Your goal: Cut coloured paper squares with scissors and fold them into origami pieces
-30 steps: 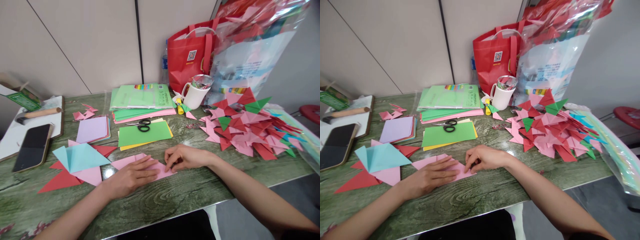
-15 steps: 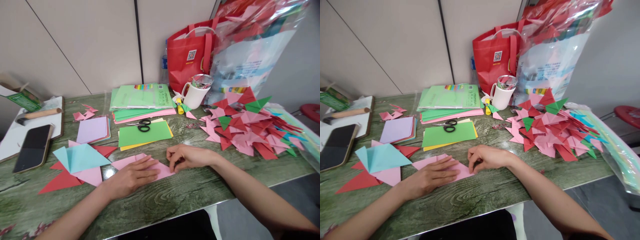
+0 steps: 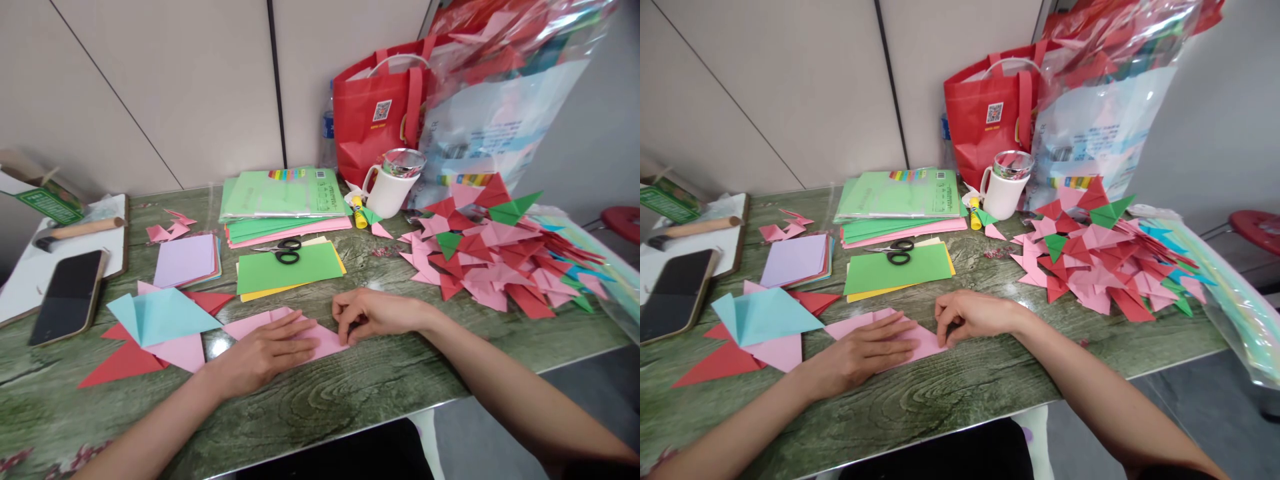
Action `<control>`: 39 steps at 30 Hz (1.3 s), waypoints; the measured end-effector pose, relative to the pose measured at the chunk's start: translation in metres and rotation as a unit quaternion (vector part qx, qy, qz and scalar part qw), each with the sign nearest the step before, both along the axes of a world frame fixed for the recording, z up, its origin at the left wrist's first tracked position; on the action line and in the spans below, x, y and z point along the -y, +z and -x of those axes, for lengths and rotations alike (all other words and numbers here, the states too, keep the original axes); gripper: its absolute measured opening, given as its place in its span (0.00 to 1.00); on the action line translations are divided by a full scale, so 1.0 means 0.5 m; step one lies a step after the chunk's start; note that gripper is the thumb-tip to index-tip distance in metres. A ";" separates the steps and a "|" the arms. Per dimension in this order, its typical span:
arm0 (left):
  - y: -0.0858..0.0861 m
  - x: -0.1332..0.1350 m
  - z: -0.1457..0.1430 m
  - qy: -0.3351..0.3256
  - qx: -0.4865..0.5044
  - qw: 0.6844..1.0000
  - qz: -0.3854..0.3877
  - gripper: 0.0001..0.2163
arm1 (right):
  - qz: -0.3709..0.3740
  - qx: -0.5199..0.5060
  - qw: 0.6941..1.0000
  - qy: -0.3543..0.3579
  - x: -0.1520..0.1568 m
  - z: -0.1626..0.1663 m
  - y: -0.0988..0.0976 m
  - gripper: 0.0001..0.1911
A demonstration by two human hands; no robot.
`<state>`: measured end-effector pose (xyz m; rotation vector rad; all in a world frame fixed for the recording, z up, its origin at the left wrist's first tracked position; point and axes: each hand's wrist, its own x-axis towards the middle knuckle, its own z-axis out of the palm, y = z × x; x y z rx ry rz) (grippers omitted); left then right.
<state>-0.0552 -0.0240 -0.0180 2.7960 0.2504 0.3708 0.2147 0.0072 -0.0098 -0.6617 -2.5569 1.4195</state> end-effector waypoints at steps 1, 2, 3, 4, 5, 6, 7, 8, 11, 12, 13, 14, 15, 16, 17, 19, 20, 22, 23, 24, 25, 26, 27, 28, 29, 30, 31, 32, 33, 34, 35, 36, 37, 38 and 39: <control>0.000 0.000 0.000 0.001 -0.001 1.000 -0.002 0.16 | 0.002 0.001 1.000 -0.001 0.000 0.000 0.000 0.09; -0.001 0.000 0.001 0.001 -0.002 1.000 -0.003 0.16 | 0.005 0.002 1.000 -0.002 0.001 0.000 0.001 0.10; -0.001 0.000 0.001 -0.001 -0.004 1.000 -0.003 0.16 | 0.008 0.002 1.000 -0.004 0.001 0.000 0.001 0.10; -0.002 -0.001 0.001 -0.002 -0.006 1.000 -0.002 0.16 | 0.011 0.002 1.000 -0.006 0.002 0.001 0.001 0.11; -0.003 -0.001 0.001 -0.003 -0.007 1.000 -0.001 0.16 | 0.013 0.002 1.000 -0.007 0.002 0.001 0.001 0.11; -0.003 -0.001 0.001 -0.004 -0.007 1.000 0.000 0.16 | 0.014 0.002 1.000 -0.008 0.002 0.001 0.000 0.11; -0.003 -0.001 0.001 -0.004 -0.007 1.000 0.001 0.16 | 0.014 0.002 1.000 -0.008 0.002 0.001 0.000 0.10; -0.003 -0.001 0.000 -0.004 -0.006 1.000 0.002 0.16 | 0.013 0.003 1.000 -0.007 0.001 0.001 -0.001 0.10; -0.001 0.001 -0.002 0.002 -0.011 1.000 0.005 0.16 | 0.007 0.006 1.000 -0.007 0.001 0.001 -0.003 0.08; 0.001 0.002 -0.002 0.006 -0.015 1.000 0.006 0.16 | 0.006 0.007 1.000 -0.007 0.001 0.001 -0.003 0.07; 0.002 0.003 -0.002 0.011 -0.018 1.000 0.006 0.15 | 0.007 0.007 1.000 -0.007 0.001 0.001 -0.003 0.07; 0.003 0.004 -0.002 0.018 -0.021 1.000 0.005 0.15 | 0.007 0.008 1.000 -0.007 0.001 0.001 -0.003 0.07; 0.003 0.005 -0.002 0.025 -0.021 0.999 0.002 0.15 | 0.008 0.010 1.000 -0.007 0.002 0.001 -0.002 0.07; 0.003 0.006 -0.001 0.031 -0.019 0.999 -0.001 0.15 | 0.009 0.011 1.000 -0.008 0.002 0.001 -0.001 0.07; 0.002 0.007 0.000 0.034 -0.014 0.999 -0.006 0.15 | 0.009 0.012 1.000 -0.009 0.003 0.001 0.000 0.07; -0.001 0.007 0.002 0.033 -0.002 0.999 -0.019 0.15 | 0.008 0.012 1.000 -0.010 0.004 0.002 0.000 0.08; -0.002 0.007 0.003 0.031 0.003 0.999 -0.026 0.14 | 0.007 0.013 1.000 -0.011 0.004 0.002 0.000 0.08; -0.004 0.007 0.004 0.027 0.007 0.999 -0.036 0.14 | 0.005 0.013 1.000 -0.012 0.005 0.003 -0.001 0.07; -0.004 0.007 0.004 0.027 0.007 0.999 -0.039 0.14 | 0.005 0.014 1.000 -0.011 0.005 0.003 -0.001 0.07; -0.004 0.007 0.004 0.028 0.006 0.999 -0.040 0.14 | 0.005 0.013 1.000 -0.012 0.004 0.004 -0.002 0.07; -0.004 0.007 0.004 0.029 0.005 0.999 -0.040 0.14 | 0.005 0.014 1.000 -0.012 0.004 0.004 -0.001 0.07; -0.004 0.008 0.005 0.030 0.003 0.999 -0.040 0.14 | 0.005 0.014 1.000 -0.012 0.004 0.004 -0.001 0.07; -0.004 0.008 0.005 0.030 0.000 0.999 -0.039 0.14 | 0.005 0.014 1.000 -0.013 0.004 0.004 0.000 0.06; -0.004 0.008 0.005 0.029 -0.003 0.999 -0.038 0.14 | 0.005 0.015 1.000 -0.013 0.004 0.004 0.001 0.06; -0.004 0.008 0.006 0.028 -0.008 0.999 -0.036 0.15 | 0.006 0.016 1.000 -0.013 0.004 0.004 0.001 0.06; -0.003 0.008 0.006 0.027 -0.014 0.999 -0.034 0.15 | 0.007 0.016 1.000 -0.012 0.004 0.003 0.002 0.06; -0.003 0.008 0.006 0.025 -0.019 0.999 -0.033 0.15 | 0.008 0.017 1.000 -0.012 0.004 0.003 0.002 0.06; -0.003 0.008 0.007 0.025 -0.024 0.999 -0.032 0.15 | 0.009 0.017 1.000 -0.011 0.005 0.003 0.003 0.05; -0.002 0.007 0.007 0.023 -0.029 0.999 -0.031 0.16 | 0.009 0.017 1.000 -0.010 0.004 0.003 0.003 0.05; -0.001 0.007 0.007 0.021 -0.032 0.999 -0.033 0.16 | 0.008 0.018 1.000 -0.008 0.004 0.003 0.003 0.06; 0.000 0.007 0.007 0.018 -0.033 0.999 -0.035 0.16 | 0.007 0.018 1.000 -0.007 0.004 0.003 0.003 0.06; 0.001 0.006 0.007 0.015 -0.035 0.999 -0.035 0.16 | 0.005 0.018 1.000 -0.007 0.004 0.003 0.003 0.06; 0.001 0.006 0.007 0.012 -0.036 0.999 -0.035 0.16 | 0.004 0.018 1.000 -0.006 0.004 0.003 0.003 0.06; 0.002 0.006 0.007 0.012 -0.038 0.999 -0.034 0.16 | 0.002 0.018 1.000 -0.006 0.003 0.003 0.003 0.06; 0.003 0.006 0.006 0.012 -0.039 0.999 -0.033 0.16 | 0.001 0.018 1.000 -0.007 0.003 0.003 0.002 0.06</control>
